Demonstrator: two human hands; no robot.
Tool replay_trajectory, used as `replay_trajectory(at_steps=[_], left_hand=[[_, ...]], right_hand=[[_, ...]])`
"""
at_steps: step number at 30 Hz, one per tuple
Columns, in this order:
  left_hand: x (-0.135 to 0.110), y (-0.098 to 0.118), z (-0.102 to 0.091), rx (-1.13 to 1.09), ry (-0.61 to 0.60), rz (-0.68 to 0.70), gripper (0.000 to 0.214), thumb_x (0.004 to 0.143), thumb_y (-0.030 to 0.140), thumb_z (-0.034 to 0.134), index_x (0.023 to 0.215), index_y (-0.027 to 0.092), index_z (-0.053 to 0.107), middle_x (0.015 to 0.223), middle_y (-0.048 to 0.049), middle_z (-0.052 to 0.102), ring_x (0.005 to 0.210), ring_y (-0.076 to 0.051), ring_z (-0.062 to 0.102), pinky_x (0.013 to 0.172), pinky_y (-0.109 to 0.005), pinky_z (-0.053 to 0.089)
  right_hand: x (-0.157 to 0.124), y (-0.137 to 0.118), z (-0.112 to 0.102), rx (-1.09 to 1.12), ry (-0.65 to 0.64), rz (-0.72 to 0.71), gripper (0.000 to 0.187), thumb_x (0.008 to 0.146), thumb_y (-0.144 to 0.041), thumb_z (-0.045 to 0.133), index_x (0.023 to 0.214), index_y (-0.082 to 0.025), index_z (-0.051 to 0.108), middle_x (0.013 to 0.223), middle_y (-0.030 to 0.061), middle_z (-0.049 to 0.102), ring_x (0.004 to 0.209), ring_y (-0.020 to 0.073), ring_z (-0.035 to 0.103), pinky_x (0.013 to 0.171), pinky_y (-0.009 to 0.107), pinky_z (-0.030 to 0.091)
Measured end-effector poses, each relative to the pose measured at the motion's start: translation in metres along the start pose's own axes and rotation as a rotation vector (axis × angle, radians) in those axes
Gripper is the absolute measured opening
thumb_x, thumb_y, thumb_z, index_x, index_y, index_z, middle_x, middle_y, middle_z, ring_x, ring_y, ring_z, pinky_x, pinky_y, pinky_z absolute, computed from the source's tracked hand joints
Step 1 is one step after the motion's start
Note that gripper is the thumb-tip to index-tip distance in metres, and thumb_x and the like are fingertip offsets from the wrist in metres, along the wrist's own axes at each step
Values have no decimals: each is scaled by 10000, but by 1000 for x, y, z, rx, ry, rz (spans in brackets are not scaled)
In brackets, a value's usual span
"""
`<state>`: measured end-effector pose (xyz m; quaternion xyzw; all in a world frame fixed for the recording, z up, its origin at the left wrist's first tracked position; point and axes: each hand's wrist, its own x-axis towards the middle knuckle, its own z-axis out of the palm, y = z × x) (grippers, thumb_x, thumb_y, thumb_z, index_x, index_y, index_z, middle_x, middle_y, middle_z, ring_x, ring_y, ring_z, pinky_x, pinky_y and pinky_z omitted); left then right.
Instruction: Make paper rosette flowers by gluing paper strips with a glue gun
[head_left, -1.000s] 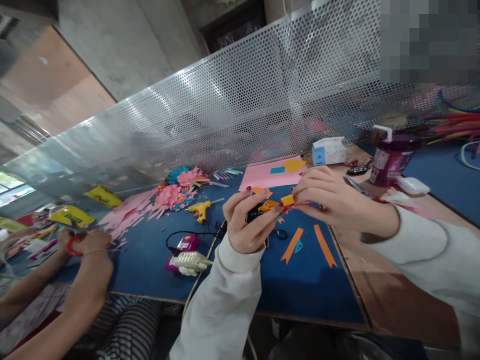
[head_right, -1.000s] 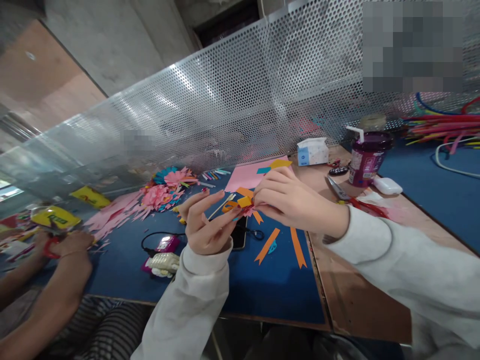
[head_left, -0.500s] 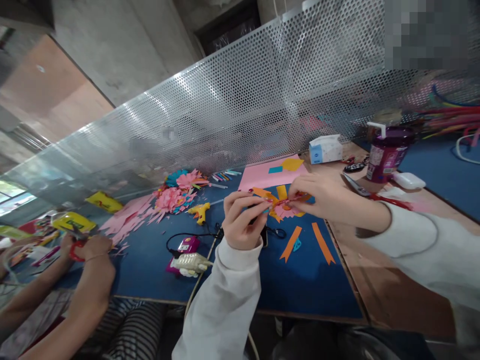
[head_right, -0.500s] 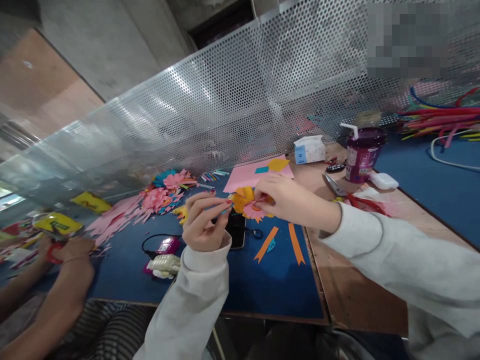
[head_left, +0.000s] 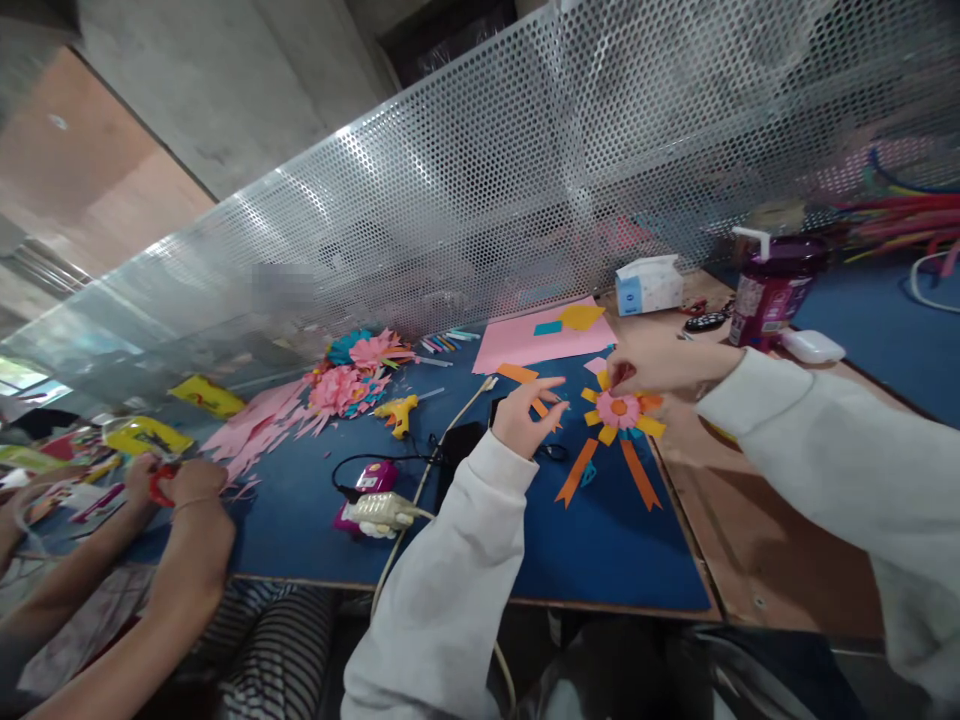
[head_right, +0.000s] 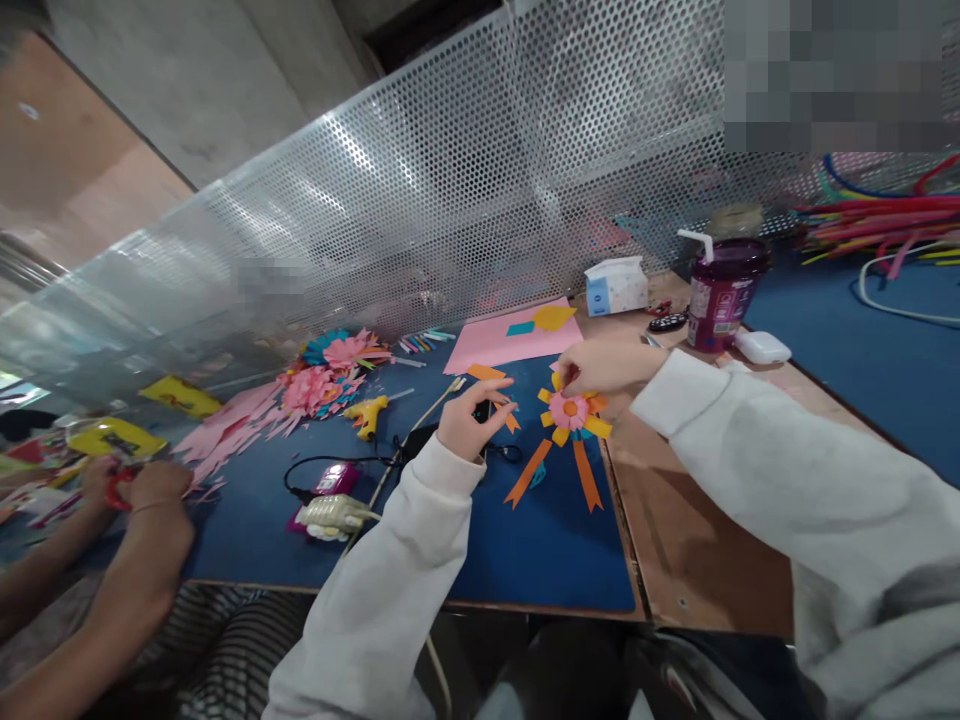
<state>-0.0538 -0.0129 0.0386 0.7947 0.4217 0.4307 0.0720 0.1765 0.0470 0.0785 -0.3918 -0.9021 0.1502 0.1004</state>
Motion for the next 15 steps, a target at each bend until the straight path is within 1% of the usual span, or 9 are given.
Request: replay_trajectory(at_steps=[2, 4, 7, 10, 13, 15], left_hand=[[-1, -1, 4, -58, -81, -71, 233, 727, 214, 675, 958, 200, 648, 749, -16, 708, 750, -151, 677, 761, -286, 535], [0, 0, 5, -152, -90, -153, 160, 713, 231, 682, 866, 192, 655, 748, -25, 706, 727, -154, 675, 720, -279, 538], [2, 2, 2, -328, -7, -240, 112, 696, 256, 686, 755, 175, 635, 736, -31, 689, 698, -143, 657, 687, -268, 532], [6, 2, -3, -461, 85, -303, 188, 653, 308, 722, 712, 163, 619, 697, -22, 658, 659, -129, 626, 643, -257, 516], [9, 0, -6, -537, 141, -362, 281, 596, 371, 762, 690, 153, 612, 687, -23, 643, 663, -134, 616, 621, -259, 504], [10, -1, -6, -539, 175, -368, 304, 586, 390, 765, 681, 149, 606, 685, -24, 641, 659, -131, 611, 602, -250, 492]], right_hand=[[2, 6, -2, 62, -20, 12, 189, 737, -350, 599, 747, -169, 651, 693, 60, 665, 593, 161, 558, 539, 279, 349], [4, 8, -3, 146, -42, -3, 229, 761, -387, 575, 769, -167, 638, 743, 66, 675, 644, 173, 583, 562, 278, 384], [3, 2, -2, 218, -23, -38, 230, 763, -410, 579, 780, -184, 619, 785, 56, 679, 681, 174, 601, 594, 285, 417], [0, -11, -1, 200, 54, -72, 181, 776, -367, 570, 780, -190, 612, 787, 46, 675, 671, 158, 594, 603, 286, 422], [-4, -24, -3, 208, 68, -116, 179, 797, -342, 546, 816, -179, 616, 830, 51, 677, 699, 153, 596, 621, 283, 434], [-5, -30, -2, 227, 84, -136, 163, 802, -322, 542, 820, -181, 620, 839, 52, 679, 715, 156, 602, 626, 280, 441]])
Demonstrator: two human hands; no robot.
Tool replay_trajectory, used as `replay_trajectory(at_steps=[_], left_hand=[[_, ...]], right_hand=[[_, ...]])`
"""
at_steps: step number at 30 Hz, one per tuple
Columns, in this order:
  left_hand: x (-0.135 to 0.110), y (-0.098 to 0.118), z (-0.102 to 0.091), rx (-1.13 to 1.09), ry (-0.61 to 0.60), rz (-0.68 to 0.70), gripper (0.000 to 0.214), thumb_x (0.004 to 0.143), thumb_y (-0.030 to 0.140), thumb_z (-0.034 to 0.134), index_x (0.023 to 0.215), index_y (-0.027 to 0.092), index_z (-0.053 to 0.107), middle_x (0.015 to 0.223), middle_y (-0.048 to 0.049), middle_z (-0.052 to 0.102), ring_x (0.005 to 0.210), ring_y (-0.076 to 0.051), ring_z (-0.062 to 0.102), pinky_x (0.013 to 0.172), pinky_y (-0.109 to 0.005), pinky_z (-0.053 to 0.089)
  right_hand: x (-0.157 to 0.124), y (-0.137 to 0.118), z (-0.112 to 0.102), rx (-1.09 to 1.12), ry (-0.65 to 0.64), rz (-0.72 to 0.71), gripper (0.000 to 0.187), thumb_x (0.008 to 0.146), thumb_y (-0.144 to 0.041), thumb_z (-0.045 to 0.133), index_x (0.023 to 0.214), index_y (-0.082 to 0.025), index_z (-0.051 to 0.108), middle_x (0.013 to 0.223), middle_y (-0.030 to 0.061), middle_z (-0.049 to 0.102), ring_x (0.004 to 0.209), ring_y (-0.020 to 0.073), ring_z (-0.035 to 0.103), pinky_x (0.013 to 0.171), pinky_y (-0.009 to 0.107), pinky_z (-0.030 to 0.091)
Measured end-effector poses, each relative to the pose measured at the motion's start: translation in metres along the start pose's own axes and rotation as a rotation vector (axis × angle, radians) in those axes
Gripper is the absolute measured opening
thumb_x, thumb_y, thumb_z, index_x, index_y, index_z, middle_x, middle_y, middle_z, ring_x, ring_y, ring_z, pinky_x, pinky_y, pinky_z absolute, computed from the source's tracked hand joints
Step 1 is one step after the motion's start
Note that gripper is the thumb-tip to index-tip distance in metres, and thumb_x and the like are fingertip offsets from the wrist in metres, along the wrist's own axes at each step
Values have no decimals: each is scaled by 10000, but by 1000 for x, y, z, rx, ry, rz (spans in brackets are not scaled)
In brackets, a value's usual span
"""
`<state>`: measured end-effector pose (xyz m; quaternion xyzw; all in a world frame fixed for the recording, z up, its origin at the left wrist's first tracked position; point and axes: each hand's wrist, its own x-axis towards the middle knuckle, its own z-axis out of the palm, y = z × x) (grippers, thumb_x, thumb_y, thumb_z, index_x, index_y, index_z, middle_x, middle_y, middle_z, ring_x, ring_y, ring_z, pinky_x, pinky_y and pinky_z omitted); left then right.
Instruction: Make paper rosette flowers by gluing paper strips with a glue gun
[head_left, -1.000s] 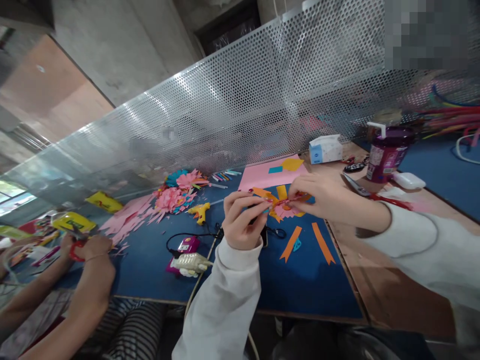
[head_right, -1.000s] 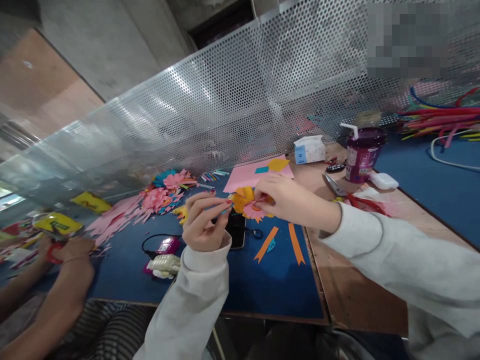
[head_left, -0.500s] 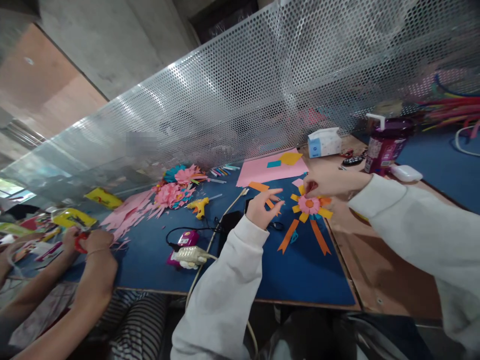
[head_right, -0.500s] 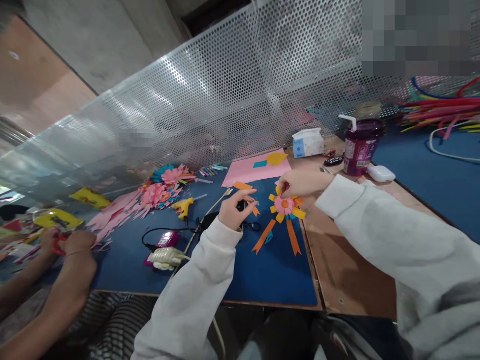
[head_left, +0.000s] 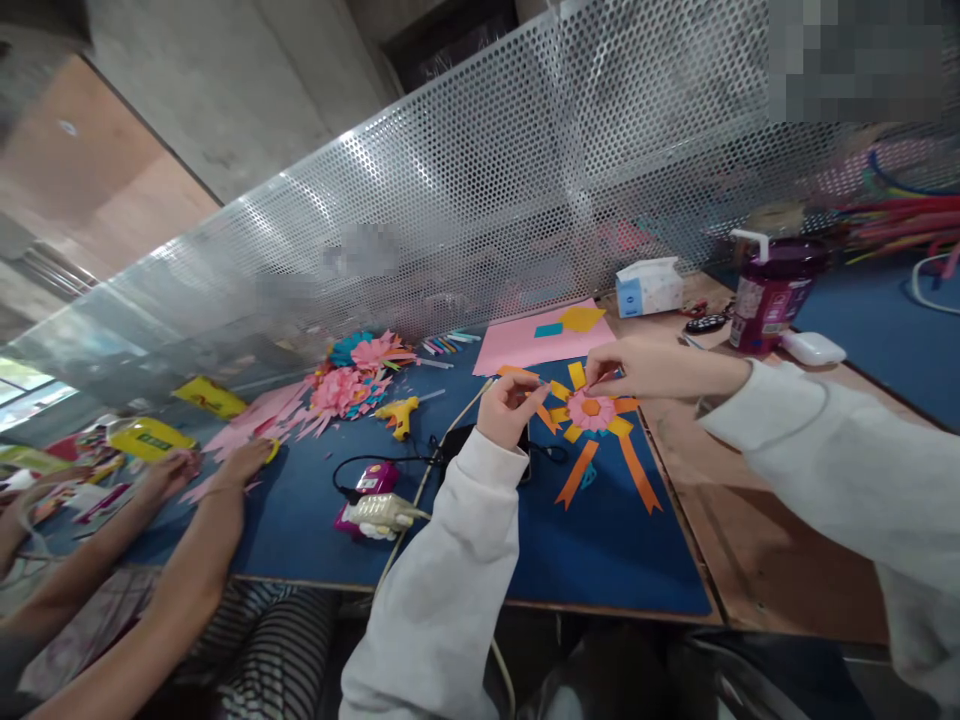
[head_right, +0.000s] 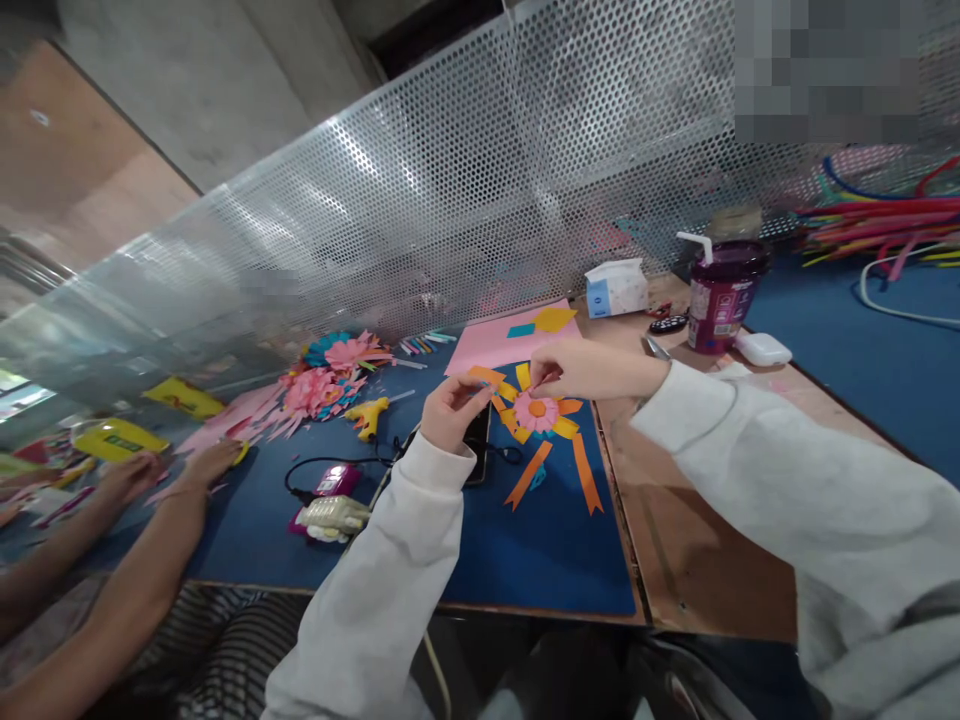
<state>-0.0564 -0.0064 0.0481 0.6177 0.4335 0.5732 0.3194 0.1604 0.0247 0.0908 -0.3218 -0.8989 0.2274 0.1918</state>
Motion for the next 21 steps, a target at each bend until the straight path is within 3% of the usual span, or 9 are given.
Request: replay_trajectory(at_steps=[3, 7, 13, 17, 21], left_hand=[[-1, -1, -1, 78, 22, 73, 263, 640, 348, 729, 783, 152, 626, 720, -27, 658, 658, -118, 608, 547, -216, 449], [-7, 2, -1, 274, 27, 289, 190, 726, 250, 668, 900, 175, 649, 746, -24, 684, 643, -104, 592, 528, -213, 416], [-18, 18, 4, 412, -58, 661, 17, 767, 191, 658, 784, 193, 658, 805, -27, 697, 783, -141, 616, 761, -321, 477], [-24, 23, 8, 422, -111, 743, 73, 754, 155, 673, 807, 197, 645, 765, -9, 690, 733, -128, 602, 746, -318, 469], [-29, 25, 9, 458, -83, 735, 120, 724, 159, 700, 812, 204, 631, 722, -1, 681, 724, -134, 564, 685, -289, 486]], right_hand=[[0, -1, 9, 15, 68, -14, 109, 800, -274, 546, 764, -193, 609, 788, 43, 678, 699, 162, 608, 612, 283, 445], [-7, 6, 31, 59, 222, -64, 122, 830, -295, 542, 771, -195, 578, 786, 43, 669, 711, 168, 612, 634, 295, 463], [-37, -5, 46, -25, 387, -206, 164, 863, -316, 541, 771, -186, 578, 754, 41, 631, 726, 168, 570, 663, 308, 452], [-47, -16, 48, 32, 395, -152, 137, 856, -317, 566, 795, -195, 574, 769, 27, 645, 735, 158, 577, 680, 294, 458], [-48, -19, 49, 31, 414, -169, 122, 851, -302, 574, 780, -202, 564, 768, 20, 645, 750, 159, 582, 685, 290, 459]])
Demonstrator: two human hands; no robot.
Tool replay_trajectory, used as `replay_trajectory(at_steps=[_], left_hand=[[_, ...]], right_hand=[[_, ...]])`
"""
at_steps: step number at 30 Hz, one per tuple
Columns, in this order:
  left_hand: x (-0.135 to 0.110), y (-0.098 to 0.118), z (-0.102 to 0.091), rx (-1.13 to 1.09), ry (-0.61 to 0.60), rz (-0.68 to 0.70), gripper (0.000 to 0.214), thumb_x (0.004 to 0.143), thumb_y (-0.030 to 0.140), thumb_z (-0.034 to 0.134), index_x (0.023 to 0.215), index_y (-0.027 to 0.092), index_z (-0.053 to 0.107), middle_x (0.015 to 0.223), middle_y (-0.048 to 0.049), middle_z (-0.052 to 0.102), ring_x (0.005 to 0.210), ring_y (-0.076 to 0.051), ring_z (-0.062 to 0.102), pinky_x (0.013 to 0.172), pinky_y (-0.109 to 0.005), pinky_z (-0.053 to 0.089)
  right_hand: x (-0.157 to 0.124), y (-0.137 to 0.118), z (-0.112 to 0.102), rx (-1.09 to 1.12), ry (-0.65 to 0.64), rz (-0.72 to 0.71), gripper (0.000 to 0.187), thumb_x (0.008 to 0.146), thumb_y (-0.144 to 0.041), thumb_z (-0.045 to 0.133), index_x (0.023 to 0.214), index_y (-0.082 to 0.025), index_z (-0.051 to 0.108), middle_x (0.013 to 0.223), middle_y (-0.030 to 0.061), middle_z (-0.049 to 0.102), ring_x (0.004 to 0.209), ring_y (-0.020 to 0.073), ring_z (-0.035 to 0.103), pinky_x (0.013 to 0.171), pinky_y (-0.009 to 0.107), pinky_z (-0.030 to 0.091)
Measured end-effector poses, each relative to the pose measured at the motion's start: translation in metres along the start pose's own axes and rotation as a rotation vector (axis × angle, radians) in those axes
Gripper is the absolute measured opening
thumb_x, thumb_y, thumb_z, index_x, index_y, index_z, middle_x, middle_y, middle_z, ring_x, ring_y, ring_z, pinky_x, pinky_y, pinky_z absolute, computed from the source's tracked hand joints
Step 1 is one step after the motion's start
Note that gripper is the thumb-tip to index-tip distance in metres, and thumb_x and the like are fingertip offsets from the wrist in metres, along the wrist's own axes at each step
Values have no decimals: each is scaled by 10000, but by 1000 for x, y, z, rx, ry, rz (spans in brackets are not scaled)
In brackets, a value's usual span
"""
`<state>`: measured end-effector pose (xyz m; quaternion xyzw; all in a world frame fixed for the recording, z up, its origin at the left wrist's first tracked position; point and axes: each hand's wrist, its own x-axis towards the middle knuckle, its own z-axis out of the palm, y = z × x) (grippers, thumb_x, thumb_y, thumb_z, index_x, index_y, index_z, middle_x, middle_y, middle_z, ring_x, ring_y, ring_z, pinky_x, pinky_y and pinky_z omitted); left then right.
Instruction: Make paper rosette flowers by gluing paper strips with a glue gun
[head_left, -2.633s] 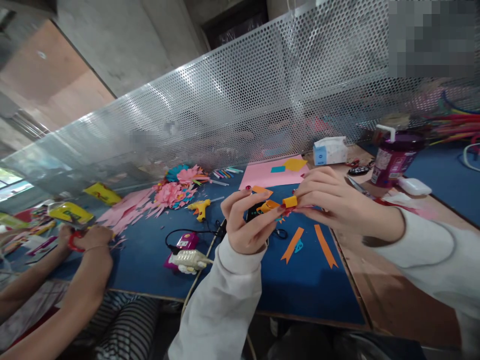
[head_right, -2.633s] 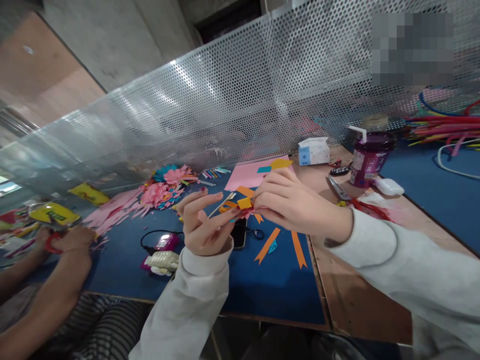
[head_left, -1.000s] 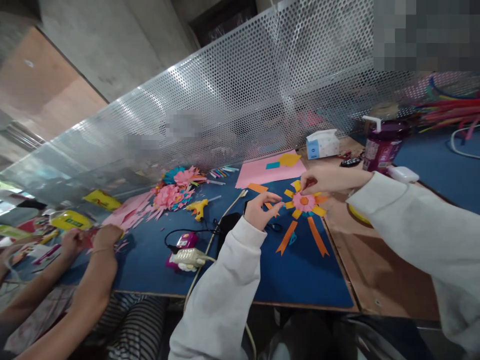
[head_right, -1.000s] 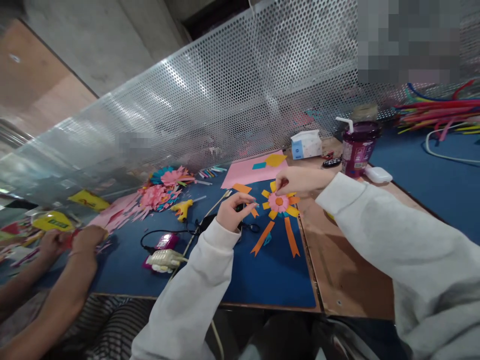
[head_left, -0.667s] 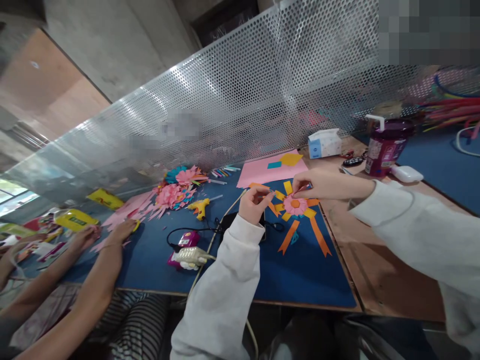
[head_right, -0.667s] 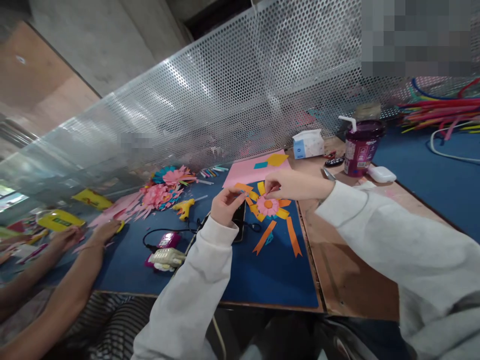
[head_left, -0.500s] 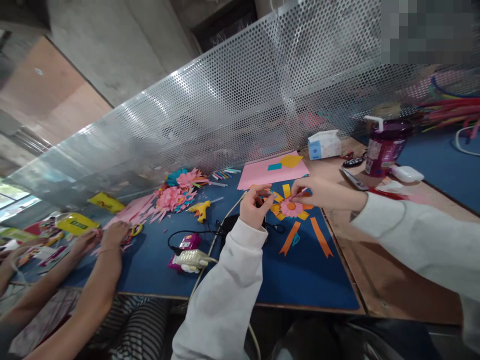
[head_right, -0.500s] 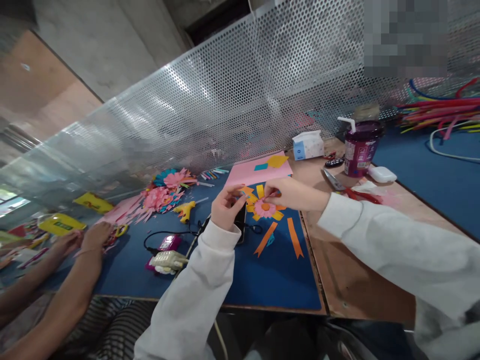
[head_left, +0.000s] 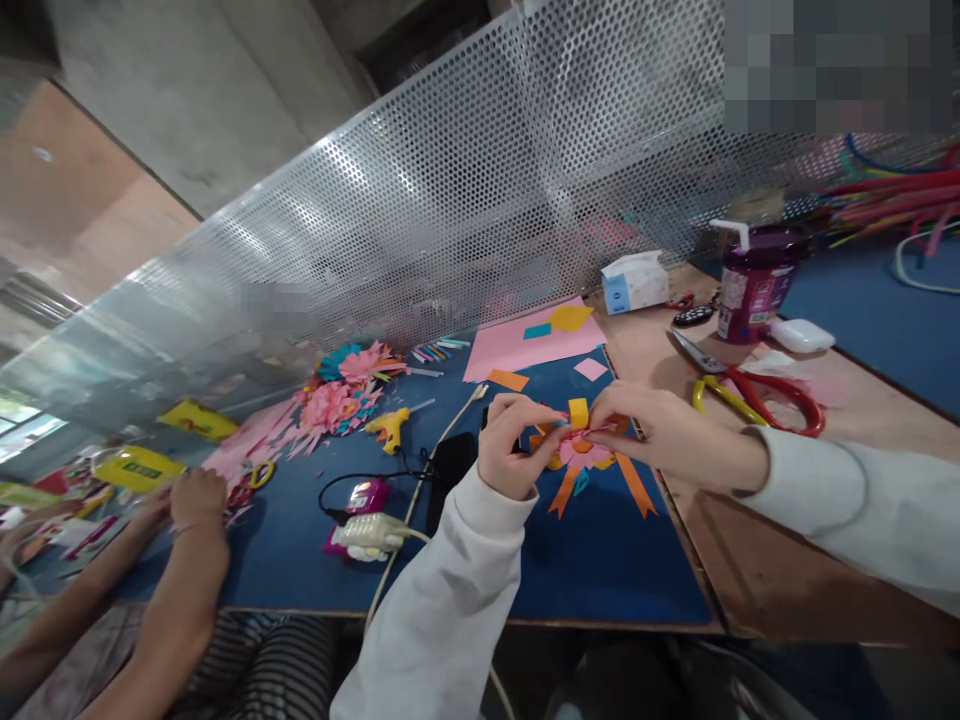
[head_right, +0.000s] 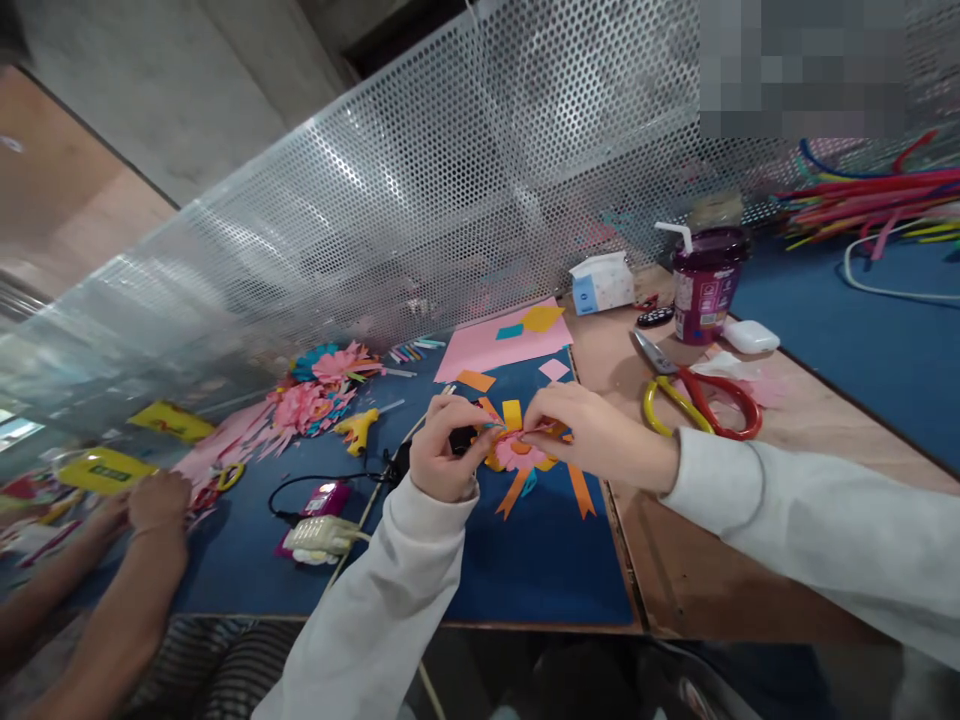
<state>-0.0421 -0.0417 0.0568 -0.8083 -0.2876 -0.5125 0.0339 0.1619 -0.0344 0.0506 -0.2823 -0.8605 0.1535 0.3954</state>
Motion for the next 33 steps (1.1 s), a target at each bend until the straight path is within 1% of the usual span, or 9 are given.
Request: replay_trajectory(at_steps=[2, 6, 11, 14, 17, 22, 25, 30, 33], left_hand=[[-1, 1, -1, 13, -23, 27, 129, 729, 151, 688, 826, 214, 629, 735, 3, 687, 741, -139, 575, 697, -299, 492], [1, 1, -4, 54, -84, 129, 139, 752, 125, 629, 846, 228, 626, 759, 11, 701, 766, -147, 600, 733, -322, 496], [4, 2, -7, 92, -78, 171, 130, 748, 132, 630, 835, 229, 636, 806, -5, 682, 817, -155, 588, 772, -329, 487], [4, 4, -9, 151, -39, 167, 85, 745, 178, 655, 804, 239, 650, 869, -26, 653, 882, -176, 562, 813, -354, 474], [3, 5, -9, 161, -21, 139, 91, 733, 187, 678, 801, 243, 654, 902, -32, 634, 951, -198, 532, 855, -380, 460], [3, 5, -9, 135, -18, 81, 69, 741, 203, 678, 792, 244, 655, 957, -34, 625, 1010, -210, 519, 899, -411, 434], [2, 6, -8, 171, -9, 70, 34, 748, 235, 677, 774, 248, 659, 972, -35, 633, 1019, -212, 523, 902, -418, 427], [-2, 8, -6, 226, 60, 59, 31, 746, 233, 676, 743, 242, 646, 963, -36, 642, 1005, -217, 524, 884, -423, 433], [-2, 9, -5, 204, 54, 79, 33, 750, 232, 672, 748, 239, 640, 969, -36, 641, 1007, -214, 518, 876, -418, 434]], right_hand=[[0, 0, 0, -25, 3, -26, 114, 851, -276, 572, 763, -206, 557, 766, 19, 643, 762, 162, 581, 699, 297, 458], [-1, -1, -1, -33, 18, -41, 97, 843, -255, 577, 759, -212, 554, 770, 18, 649, 768, 160, 588, 699, 299, 459], [-2, -2, -1, -37, 44, -91, 104, 860, -263, 561, 771, -210, 557, 776, 20, 642, 780, 162, 580, 724, 309, 450], [-3, -2, 0, -63, 39, -130, 108, 872, -271, 545, 787, -207, 567, 781, 25, 637, 783, 164, 563, 733, 319, 436], [-4, 0, 2, -80, 47, -161, 103, 886, -258, 524, 808, -201, 560, 795, 33, 627, 802, 167, 548, 748, 328, 420], [-4, -2, 2, -103, 55, -140, 108, 888, -248, 523, 797, -196, 550, 793, 34, 626, 789, 167, 542, 752, 333, 410], [-4, -3, 1, -127, 80, -138, 105, 891, -250, 516, 807, -203, 558, 803, 35, 637, 800, 168, 555, 756, 336, 408], [-7, -3, 3, -191, 106, -187, 40, 877, -229, 532, 851, -215, 560, 835, 28, 647, 837, 168, 561, 798, 339, 403], [-8, -4, 3, -223, 117, -205, 35, 874, -219, 534, 850, -215, 559, 839, 26, 648, 837, 168, 559, 799, 338, 401]])
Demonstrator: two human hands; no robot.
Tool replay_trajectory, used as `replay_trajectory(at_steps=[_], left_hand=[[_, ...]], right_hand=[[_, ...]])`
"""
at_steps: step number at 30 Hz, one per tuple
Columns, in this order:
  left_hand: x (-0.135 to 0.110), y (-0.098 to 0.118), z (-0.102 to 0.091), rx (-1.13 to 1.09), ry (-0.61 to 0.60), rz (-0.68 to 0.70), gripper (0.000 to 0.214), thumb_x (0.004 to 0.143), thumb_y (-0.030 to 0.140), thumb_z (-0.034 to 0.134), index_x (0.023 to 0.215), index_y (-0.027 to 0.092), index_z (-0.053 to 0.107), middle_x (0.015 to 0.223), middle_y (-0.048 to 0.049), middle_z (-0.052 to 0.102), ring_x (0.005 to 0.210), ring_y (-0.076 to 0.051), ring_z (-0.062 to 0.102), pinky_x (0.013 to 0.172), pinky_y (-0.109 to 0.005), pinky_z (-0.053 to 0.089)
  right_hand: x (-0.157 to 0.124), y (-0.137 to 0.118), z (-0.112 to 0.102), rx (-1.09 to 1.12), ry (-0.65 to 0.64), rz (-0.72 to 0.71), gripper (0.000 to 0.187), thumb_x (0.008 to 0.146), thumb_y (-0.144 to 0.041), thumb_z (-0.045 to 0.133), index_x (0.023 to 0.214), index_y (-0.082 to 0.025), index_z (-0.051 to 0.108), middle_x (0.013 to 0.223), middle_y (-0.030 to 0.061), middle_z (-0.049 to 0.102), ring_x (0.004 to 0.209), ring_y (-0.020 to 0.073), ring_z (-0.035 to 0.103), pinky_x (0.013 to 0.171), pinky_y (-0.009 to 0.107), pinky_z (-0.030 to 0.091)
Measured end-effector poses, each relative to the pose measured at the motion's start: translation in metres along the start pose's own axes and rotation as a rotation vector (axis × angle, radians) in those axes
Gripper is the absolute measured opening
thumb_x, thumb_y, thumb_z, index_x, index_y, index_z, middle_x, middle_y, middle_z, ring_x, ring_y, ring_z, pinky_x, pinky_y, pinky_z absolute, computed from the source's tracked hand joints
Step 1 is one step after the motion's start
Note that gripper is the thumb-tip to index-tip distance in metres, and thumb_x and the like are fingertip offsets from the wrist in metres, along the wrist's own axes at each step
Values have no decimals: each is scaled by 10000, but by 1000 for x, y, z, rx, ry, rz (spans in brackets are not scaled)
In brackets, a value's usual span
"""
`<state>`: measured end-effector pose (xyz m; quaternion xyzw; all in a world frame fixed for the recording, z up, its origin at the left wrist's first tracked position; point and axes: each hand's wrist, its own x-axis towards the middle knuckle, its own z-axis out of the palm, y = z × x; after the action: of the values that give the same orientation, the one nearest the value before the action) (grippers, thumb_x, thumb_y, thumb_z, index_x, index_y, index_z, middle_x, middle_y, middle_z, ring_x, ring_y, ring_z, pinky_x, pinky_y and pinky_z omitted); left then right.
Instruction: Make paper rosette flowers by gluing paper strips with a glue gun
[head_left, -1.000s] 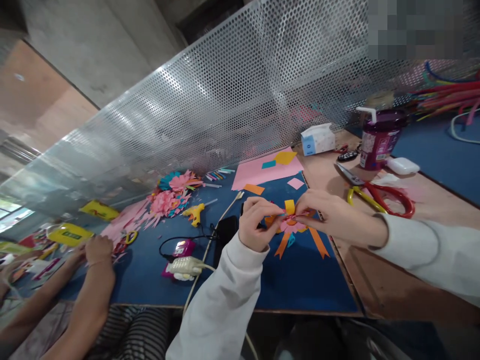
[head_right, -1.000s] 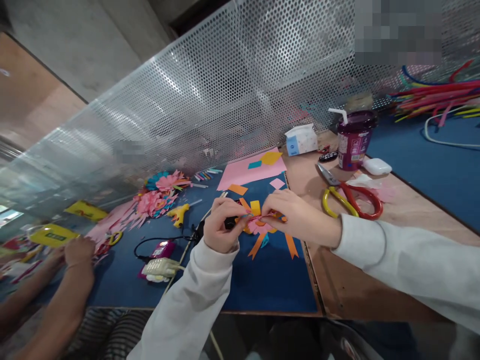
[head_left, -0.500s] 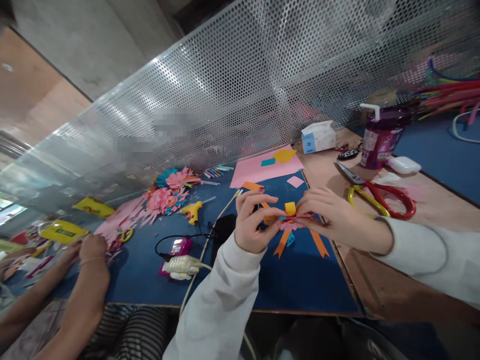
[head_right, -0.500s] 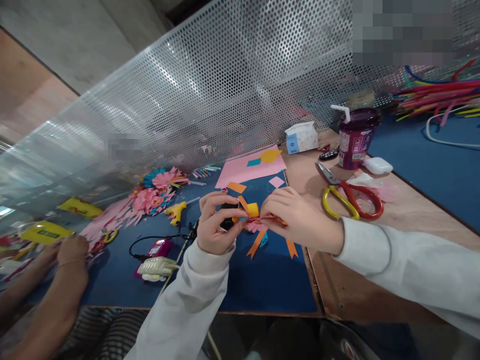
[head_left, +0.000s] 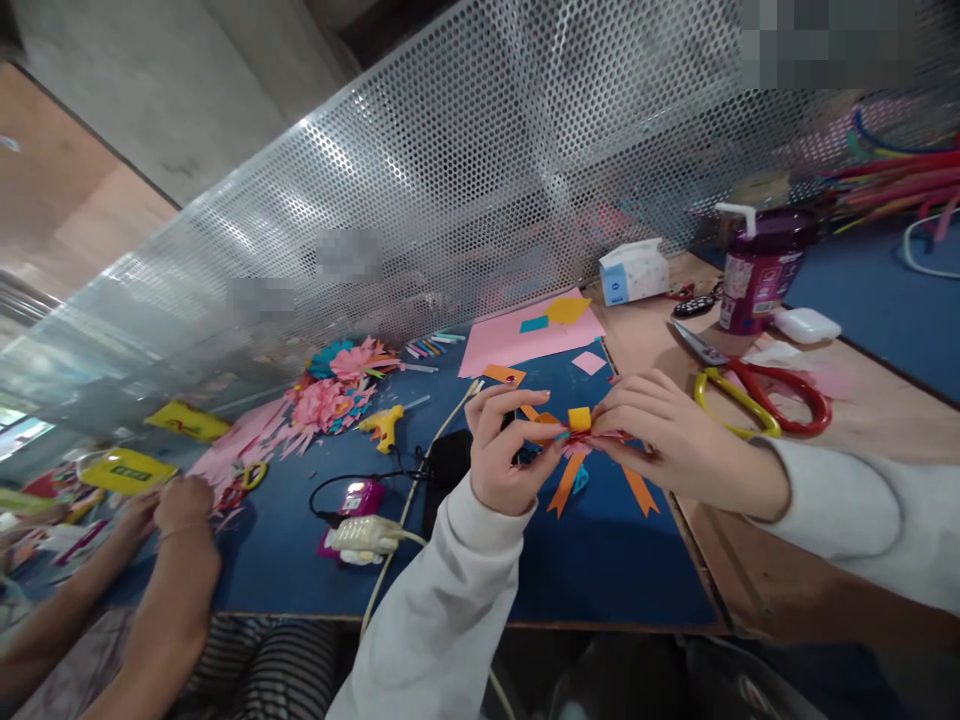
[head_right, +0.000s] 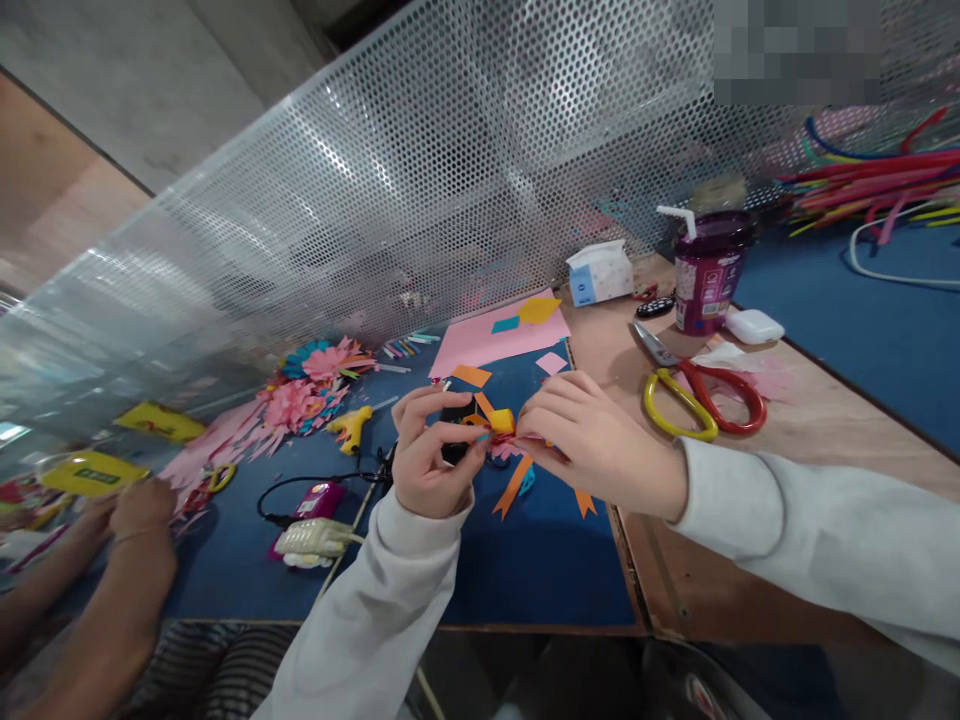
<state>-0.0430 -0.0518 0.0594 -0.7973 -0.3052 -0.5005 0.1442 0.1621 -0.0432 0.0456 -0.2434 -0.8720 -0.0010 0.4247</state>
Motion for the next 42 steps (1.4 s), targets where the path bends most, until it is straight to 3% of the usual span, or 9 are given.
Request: replay_trajectory(at_steps=[32, 37, 42], left_hand=[[-1, 1, -3, -74, -5, -32, 147, 698, 130, 705, 791, 230, 651, 1000, -19, 625, 1035, -205, 504, 926, -429, 416], [-2, -3, -1, -429, 22, -175, 49, 753, 212, 678, 748, 204, 630, 1146, -51, 555, 1129, -216, 503, 968, -468, 431], [1, -6, 0, -630, -139, -135, 74, 705, 207, 727, 723, 201, 656, 1237, -58, 477, 1186, -257, 495, 962, -463, 470]], right_hand=[[2, -1, -1, -16, 58, -4, 29, 860, -200, 567, 845, -178, 556, 815, 24, 632, 807, 155, 551, 785, 334, 417], [4, -4, -5, -20, 147, -44, 62, 831, -145, 589, 853, -178, 542, 812, 38, 639, 815, 170, 561, 773, 355, 461], [5, -8, -14, 7, 285, -135, 165, 789, -81, 615, 902, -176, 541, 856, 66, 652, 835, 174, 597, 876, 398, 491]])
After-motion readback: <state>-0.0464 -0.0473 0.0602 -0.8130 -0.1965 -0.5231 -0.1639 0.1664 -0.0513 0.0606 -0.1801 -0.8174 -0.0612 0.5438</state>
